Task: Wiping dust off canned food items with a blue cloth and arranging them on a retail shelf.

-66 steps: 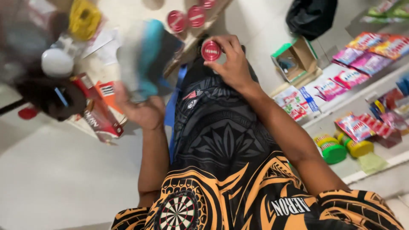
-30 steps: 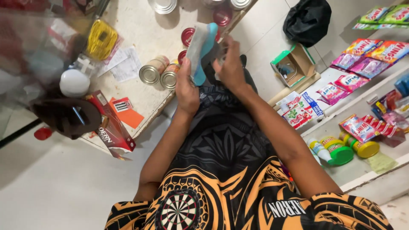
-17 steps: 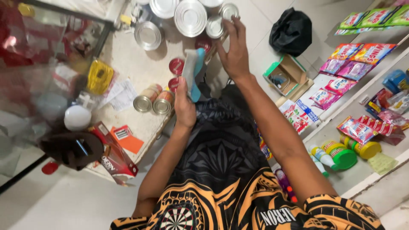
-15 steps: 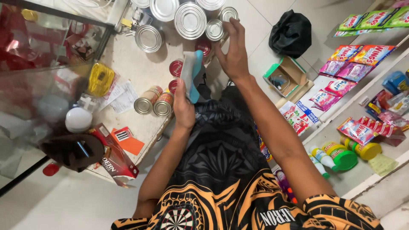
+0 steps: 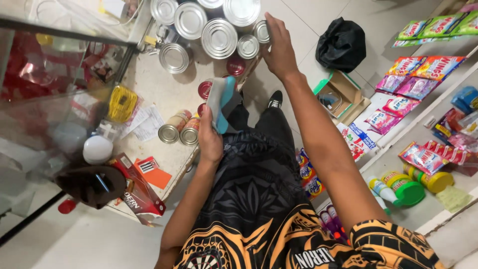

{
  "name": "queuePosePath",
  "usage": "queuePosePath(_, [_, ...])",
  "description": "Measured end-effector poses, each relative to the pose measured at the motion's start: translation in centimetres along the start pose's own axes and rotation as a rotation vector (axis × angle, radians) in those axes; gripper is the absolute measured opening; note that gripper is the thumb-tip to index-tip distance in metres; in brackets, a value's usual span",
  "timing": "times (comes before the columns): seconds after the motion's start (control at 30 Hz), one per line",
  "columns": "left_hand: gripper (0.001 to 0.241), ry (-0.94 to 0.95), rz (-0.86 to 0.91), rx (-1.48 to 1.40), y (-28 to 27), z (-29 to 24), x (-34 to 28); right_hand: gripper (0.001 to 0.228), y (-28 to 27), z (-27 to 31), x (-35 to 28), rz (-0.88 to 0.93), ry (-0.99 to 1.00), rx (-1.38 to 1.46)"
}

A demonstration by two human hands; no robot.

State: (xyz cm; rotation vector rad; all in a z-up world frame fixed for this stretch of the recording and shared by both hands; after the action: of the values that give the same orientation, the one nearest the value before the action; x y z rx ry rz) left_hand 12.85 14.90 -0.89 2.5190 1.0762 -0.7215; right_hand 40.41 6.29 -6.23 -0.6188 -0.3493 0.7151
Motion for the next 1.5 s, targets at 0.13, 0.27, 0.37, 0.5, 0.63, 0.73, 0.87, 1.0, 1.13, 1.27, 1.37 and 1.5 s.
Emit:
queuePosePath(0.13, [0.055, 0.024, 0.028, 0.008, 0.3, -1.0, -0.3, 0.061, -0.9, 1.4, 0.4, -0.082, -0.032, 0.039])
queuePosePath(0.27, [0.054, 0.076, 0.037, 0.133, 0.1, -1.8, -0.4, 0.058, -1.6, 1.8, -0.3, -0.132, 0.067, 0.104])
queuePosePath(0.37, [0.047, 0.149, -0.042, 0.055, -4.5, 8.1, 3.1, 0.066, -1.6, 1.1, -2.6, -0.216, 0.031, 0.14])
queuePosePath(0.5, [0.042, 0.251, -0.115, 0.029, -5.1, 7.8, 1.5, 0.076, -3.5, 4.3, -6.8, -0.284, 0.055, 0.253])
queuePosePath(0.63, [0.037, 0.406, -0.065, 0.089, -4.8, 9.4, 1.9, 0.063, -6.7, 8.5, -11.9, -0.331, 0.171, 0.397])
queuePosePath(0.73, [0.041, 0.617, 0.106, 0.59, 1.0, 4.0, 0.4, 0.076, -8.4, 11.1, -15.9, -0.409, 0.208, 0.532])
queuePosePath(0.87, [0.069, 0.533, 0.726, 0.461, 15.1, -6.4, -3.5, 0.089, -11.7, 11.7, -20.1, -0.742, 0.158, 0.58])
queuePosePath(1.0, [0.093, 0.414, 1.174, 0.207, 23.6, -8.9, -8.8, 0.086, -17.4, 11.6, -23.7, -1.068, 0.064, 0.586])
queuePosePath(1.13, [0.074, 0.753, 1.526, 0.418, 28.6, -9.3, -13.9, 0.078, -24.6, 13.8, -27.4, -1.34, -0.09, 0.454])
queuePosePath(1.27, [0.069, 0.895, 1.758, 0.472, 33.3, -8.0, -18.5, 0.082, -28.6, 15.8, -31.9, -1.526, -0.083, 0.247])
queuePosePath(1.37, [0.082, 0.903, 1.895, 0.466, 35.9, -7.1, -22.2, 0.082, -29.4, 17.2, -34.8, -1.624, -0.061, 0.184])
queuePosePath(1.5, [0.102, 0.752, 2.144, 0.299, 37.3, -4.5, -25.0, 0.084, -30.1, 19.3, -38.7, -1.689, -0.004, -0.078])
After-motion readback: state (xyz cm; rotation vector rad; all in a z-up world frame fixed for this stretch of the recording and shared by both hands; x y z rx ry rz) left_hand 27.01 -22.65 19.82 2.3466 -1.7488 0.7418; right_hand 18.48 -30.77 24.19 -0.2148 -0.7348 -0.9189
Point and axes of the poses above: each hand's wrist, its own x-axis towards the middle knuckle, its own y-axis out of the palm, z = x × y, the point moved 8 cm from there along x, towards the middle knuckle, and after that the axes turned 12 degrees about x, right-handed, at the moved point
